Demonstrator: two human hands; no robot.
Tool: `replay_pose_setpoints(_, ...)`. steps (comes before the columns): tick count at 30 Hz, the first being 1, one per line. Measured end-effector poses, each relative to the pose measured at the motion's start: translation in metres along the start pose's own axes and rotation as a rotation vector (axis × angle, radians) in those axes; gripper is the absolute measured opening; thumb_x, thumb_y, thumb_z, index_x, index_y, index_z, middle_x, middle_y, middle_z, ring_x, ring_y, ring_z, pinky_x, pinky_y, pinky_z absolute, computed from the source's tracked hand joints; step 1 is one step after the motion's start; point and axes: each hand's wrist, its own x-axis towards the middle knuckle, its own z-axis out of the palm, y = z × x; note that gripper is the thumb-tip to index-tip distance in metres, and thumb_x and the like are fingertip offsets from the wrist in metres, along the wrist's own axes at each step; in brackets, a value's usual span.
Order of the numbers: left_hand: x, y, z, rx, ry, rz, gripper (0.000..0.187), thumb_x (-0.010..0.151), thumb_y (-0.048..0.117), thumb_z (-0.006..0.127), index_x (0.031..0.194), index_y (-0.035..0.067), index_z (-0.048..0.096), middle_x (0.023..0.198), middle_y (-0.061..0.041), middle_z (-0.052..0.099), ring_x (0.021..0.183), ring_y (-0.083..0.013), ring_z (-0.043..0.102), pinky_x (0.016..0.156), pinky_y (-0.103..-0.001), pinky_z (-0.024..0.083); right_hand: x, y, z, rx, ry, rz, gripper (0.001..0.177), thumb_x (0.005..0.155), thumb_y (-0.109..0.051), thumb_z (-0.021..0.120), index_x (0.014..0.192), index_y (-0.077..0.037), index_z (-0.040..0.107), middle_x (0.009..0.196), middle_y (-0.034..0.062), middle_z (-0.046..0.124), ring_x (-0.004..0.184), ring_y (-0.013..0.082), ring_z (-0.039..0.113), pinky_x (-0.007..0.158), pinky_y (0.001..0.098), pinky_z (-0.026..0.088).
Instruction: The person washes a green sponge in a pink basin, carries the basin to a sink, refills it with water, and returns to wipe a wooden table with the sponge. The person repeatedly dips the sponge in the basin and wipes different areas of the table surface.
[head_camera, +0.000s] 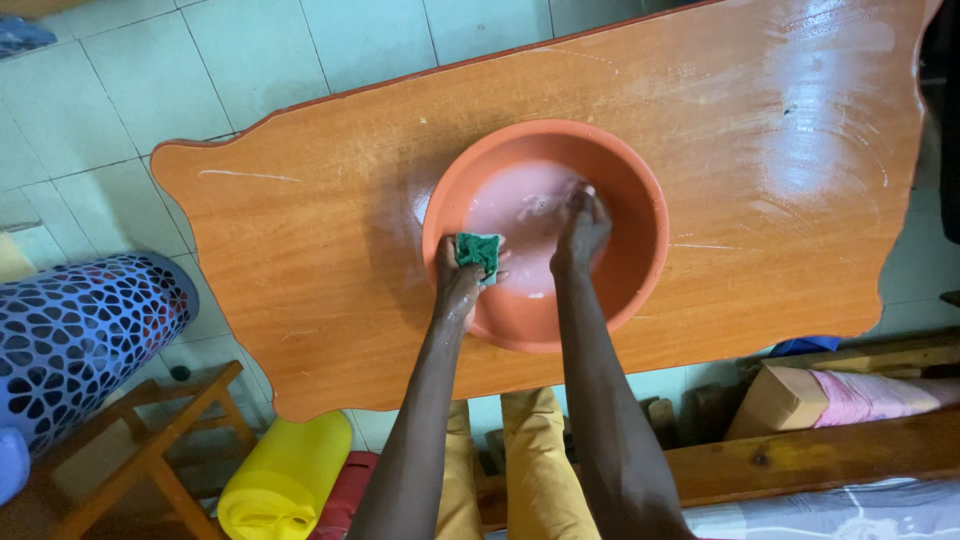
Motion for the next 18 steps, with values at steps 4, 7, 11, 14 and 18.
replay_pose_setpoints(4, 0.005, -0.002, -0.012, -0.03, -0.067, 0.008, 0.053, 0.082, -0.003, 0.054, 0.133, 0.014, 0.052, 0.128, -0.009, 0.065, 0.112, -0.0286, 0.072, 0.078, -0.043, 0.064, -0.007, -0.036, 0.038, 0.24, -0.558, 0.573, 0.026, 0.103, -0.013, 0.052, 0.118, 0.004, 0.065, 0.101, 0.015, 0.073, 0.09, 0.0231, 0.071, 0.082, 0.0367, 0.058)
replay_pose_setpoints(7, 0.013, -0.008, -0.014, -0.337, -0.33, -0.023, 0.035, 0.099, 0.004, 0.047, 0.134, 0.008, 0.05, 0.121, -0.011, 0.063, 0.108, -0.0291, 0.069, 0.079, -0.044, 0.06, -0.044, -0.073, 0.063, -0.105, -0.744, 0.574, 0.022, 0.1, -0.008, 0.05, 0.115, 0.0, 0.065, 0.095, 0.0148, 0.073, 0.085, 0.0229, 0.073, 0.077, 0.0368, 0.06)
replay_pose_setpoints(11, 0.015, 0.002, -0.001, -1.065, -1.01, -0.199, 0.034, 0.122, 0.01, 0.03, 0.15, -0.005, 0.042, 0.109, -0.017, 0.065, 0.098, -0.03, 0.069, 0.082, -0.04, 0.057, -0.125, -0.114, 0.085, -0.633, -0.86, 0.281, 0.022, 0.097, -0.001, 0.048, 0.11, -0.004, 0.065, 0.088, 0.0145, 0.075, 0.078, 0.0225, 0.076, 0.069, 0.0369, 0.063)
replay_pose_setpoints(14, 0.015, 0.015, 0.027, -0.61, -0.413, -0.355, 0.04, 0.105, 0.015, 0.039, 0.142, 0.003, 0.047, 0.113, -0.011, 0.069, 0.098, -0.0256, 0.071, 0.082, -0.036, 0.062, -0.175, -0.143, 0.088, -0.976, -0.784, -0.415, 0.024, 0.091, 0.002, 0.058, 0.112, -0.004, 0.069, 0.102, 0.0181, 0.073, 0.09, 0.0328, 0.071, 0.076, 0.0409, 0.056)
replay_pose_setpoints(18, 0.004, 0.02, 0.034, -0.236, -0.257, -0.232, 0.043, 0.088, 0.003, 0.05, 0.132, 0.004, 0.052, 0.111, -0.009, 0.069, 0.099, -0.0212, 0.07, 0.089, -0.032, 0.06, -0.195, -0.155, 0.083, -0.918, -0.702, -0.336, 0.02, 0.095, -0.001, 0.06, 0.113, -0.005, 0.069, 0.107, 0.0164, 0.073, 0.1, 0.0321, 0.07, 0.083, 0.0404, 0.055)
